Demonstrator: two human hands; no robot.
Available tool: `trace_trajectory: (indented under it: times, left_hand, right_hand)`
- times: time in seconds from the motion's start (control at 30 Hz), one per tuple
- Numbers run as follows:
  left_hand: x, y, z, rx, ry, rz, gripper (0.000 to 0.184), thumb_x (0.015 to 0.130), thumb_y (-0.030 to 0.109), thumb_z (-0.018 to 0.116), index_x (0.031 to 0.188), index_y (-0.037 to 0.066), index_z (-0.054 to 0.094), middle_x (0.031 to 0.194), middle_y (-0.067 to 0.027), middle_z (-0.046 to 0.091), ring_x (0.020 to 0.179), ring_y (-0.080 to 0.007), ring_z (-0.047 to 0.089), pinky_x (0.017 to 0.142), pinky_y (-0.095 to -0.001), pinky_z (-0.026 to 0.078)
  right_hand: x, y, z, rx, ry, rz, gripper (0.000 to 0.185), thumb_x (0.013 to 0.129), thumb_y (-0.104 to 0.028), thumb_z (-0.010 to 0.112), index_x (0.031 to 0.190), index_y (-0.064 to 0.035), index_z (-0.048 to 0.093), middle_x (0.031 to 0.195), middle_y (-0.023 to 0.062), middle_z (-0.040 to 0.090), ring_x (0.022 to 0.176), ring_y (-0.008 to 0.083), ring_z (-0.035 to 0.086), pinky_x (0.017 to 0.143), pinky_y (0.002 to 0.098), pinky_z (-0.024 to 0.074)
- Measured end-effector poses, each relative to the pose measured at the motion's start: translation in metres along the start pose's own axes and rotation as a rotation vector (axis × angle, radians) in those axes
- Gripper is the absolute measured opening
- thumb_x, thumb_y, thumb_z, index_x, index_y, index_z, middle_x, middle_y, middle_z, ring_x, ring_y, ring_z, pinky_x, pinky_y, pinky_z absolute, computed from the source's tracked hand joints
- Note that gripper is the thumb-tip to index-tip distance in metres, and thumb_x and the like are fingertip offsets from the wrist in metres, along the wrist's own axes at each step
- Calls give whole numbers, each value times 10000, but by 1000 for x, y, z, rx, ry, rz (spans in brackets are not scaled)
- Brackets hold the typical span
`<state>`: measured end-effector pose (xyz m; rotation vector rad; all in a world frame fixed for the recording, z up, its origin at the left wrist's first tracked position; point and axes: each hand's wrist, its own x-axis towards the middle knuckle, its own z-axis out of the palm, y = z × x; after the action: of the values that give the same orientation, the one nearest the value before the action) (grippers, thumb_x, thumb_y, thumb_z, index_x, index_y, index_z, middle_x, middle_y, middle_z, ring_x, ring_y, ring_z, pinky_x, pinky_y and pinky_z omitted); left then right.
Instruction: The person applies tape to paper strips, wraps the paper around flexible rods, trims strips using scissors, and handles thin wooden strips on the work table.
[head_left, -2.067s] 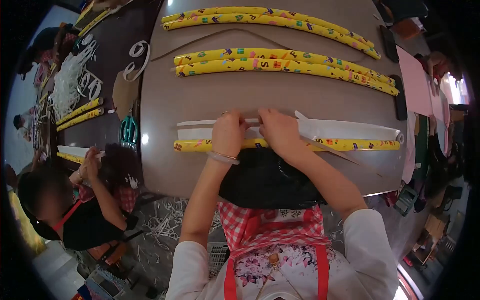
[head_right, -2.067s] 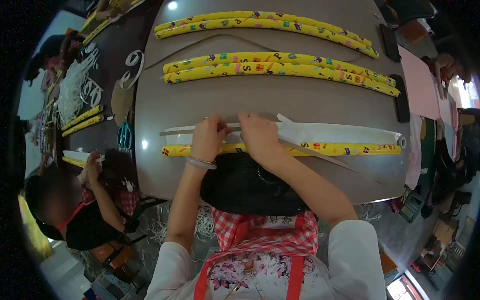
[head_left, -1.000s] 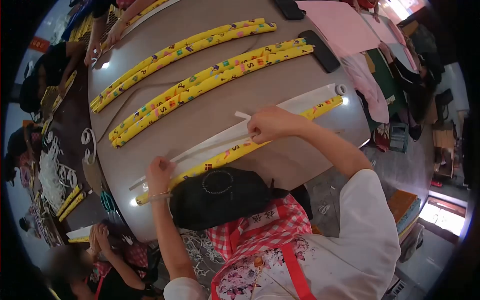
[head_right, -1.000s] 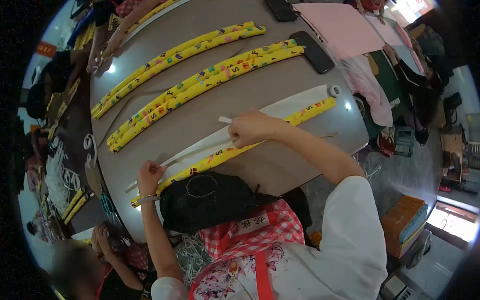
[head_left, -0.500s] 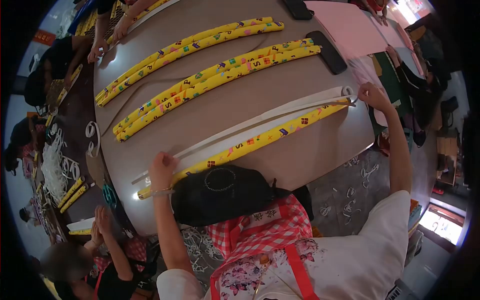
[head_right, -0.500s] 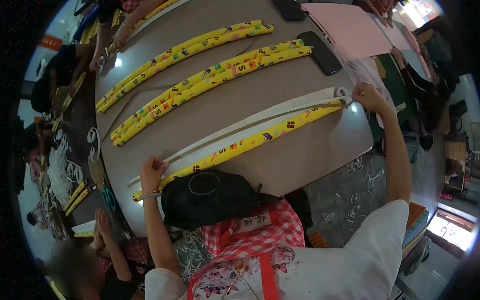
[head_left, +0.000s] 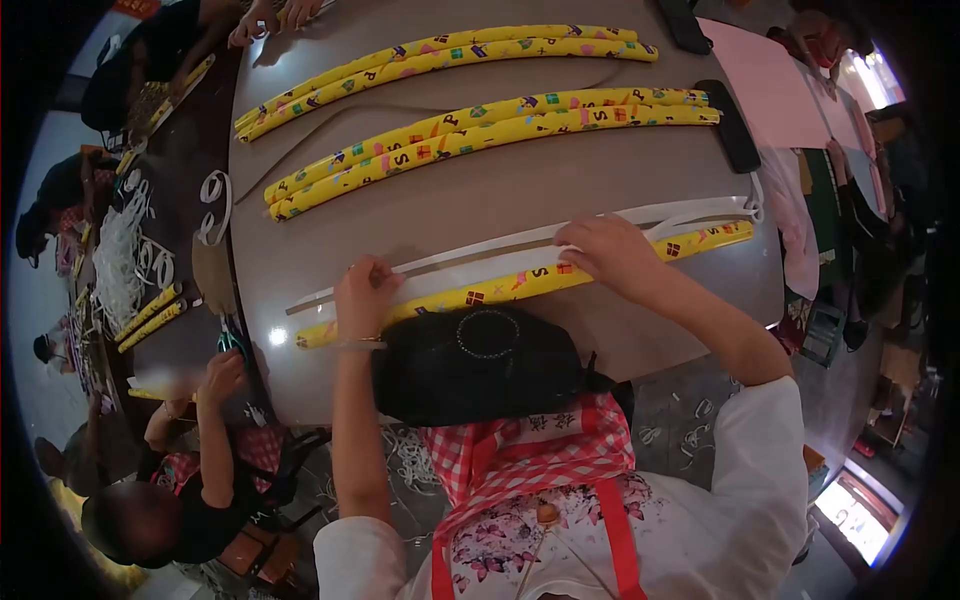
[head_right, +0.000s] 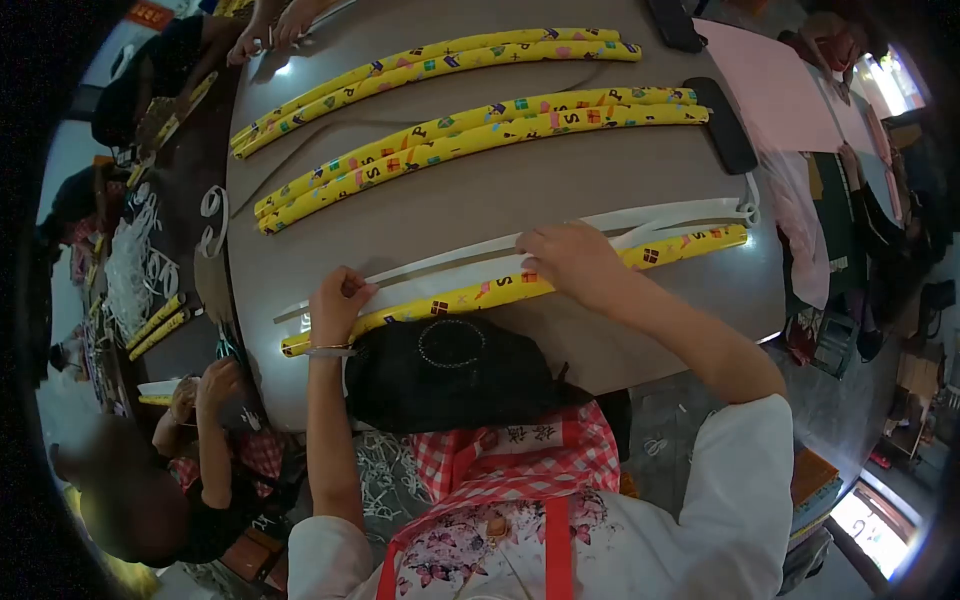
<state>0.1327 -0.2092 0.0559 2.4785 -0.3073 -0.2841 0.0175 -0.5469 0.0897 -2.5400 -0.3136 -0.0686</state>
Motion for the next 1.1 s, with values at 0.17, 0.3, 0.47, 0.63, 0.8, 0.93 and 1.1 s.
trace_trajectory:
  times: [0.17, 0.3, 0.47, 0.63, 0.8, 0.93, 1.1]
  left_hand:
    - [0, 12, -8, 16, -28, -21, 218, 717, 152, 755, 805, 26, 600, 697, -100, 637, 641, -216, 625, 606, -325, 494]
    - [-3, 11, -5, -35, 2, -23, 204, 709, 127, 749, 799, 23, 598, 707, -115, 645, 654, -250, 639, 612, -344, 499]
    - [-1, 6, -2, -69, -8, -26, 210, 718, 142, 756, 799, 23, 603, 692, -98, 630, 612, -206, 609, 584, -315, 488]
    - [-2, 11, -5, -60, 10, -43, 190, 707, 102, 746, 785, 11, 599, 707, -122, 638, 640, -250, 631, 602, -343, 495]
    - [-3, 10, -4, -107, -8, -35, 202, 691, 88, 753, 765, 2, 587, 670, -126, 610, 613, -256, 608, 586, -348, 481]
    - [-2, 9, -3, -121, 16, -16, 203, 686, 82, 753, 758, 2, 581, 660, -127, 602, 607, -258, 603, 578, -351, 476]
    - [-2, 13, -7, -33, -20, -20, 202, 712, 131, 764, 783, 28, 604, 682, -100, 633, 625, -216, 623, 586, -317, 496]
  right_hand:
    - [4, 26, 5, -246, -37, 66, 94, 767, -156, 653, 803, -99, 588, 768, 56, 546, 777, 266, 579, 717, 379, 445]
    - [-1, 32, 4, -281, -93, 92, 111, 769, -185, 652, 792, -98, 588, 788, 60, 525, 818, 261, 565, 753, 395, 428]
    - [0, 31, 0, -262, -129, 122, 98, 783, -165, 636, 781, -92, 571, 805, 69, 517, 822, 259, 559, 755, 387, 424]
    - [3, 23, -6, -448, -103, -84, 98, 795, -132, 614, 838, -81, 543, 836, 73, 531, 829, 257, 558, 748, 389, 428]
    - [8, 9, -34, -218, -109, 3, 105, 797, -113, 607, 867, -74, 541, 831, 86, 561, 796, 269, 566, 710, 391, 444]
    - [13, 9, -35, -98, -142, 92, 106, 800, -104, 596, 896, -63, 579, 789, 91, 571, 764, 282, 571, 698, 381, 456]
    - [17, 14, -32, -191, -180, 86, 78, 818, -130, 590, 856, -66, 613, 803, 84, 591, 767, 267, 584, 716, 377, 453]
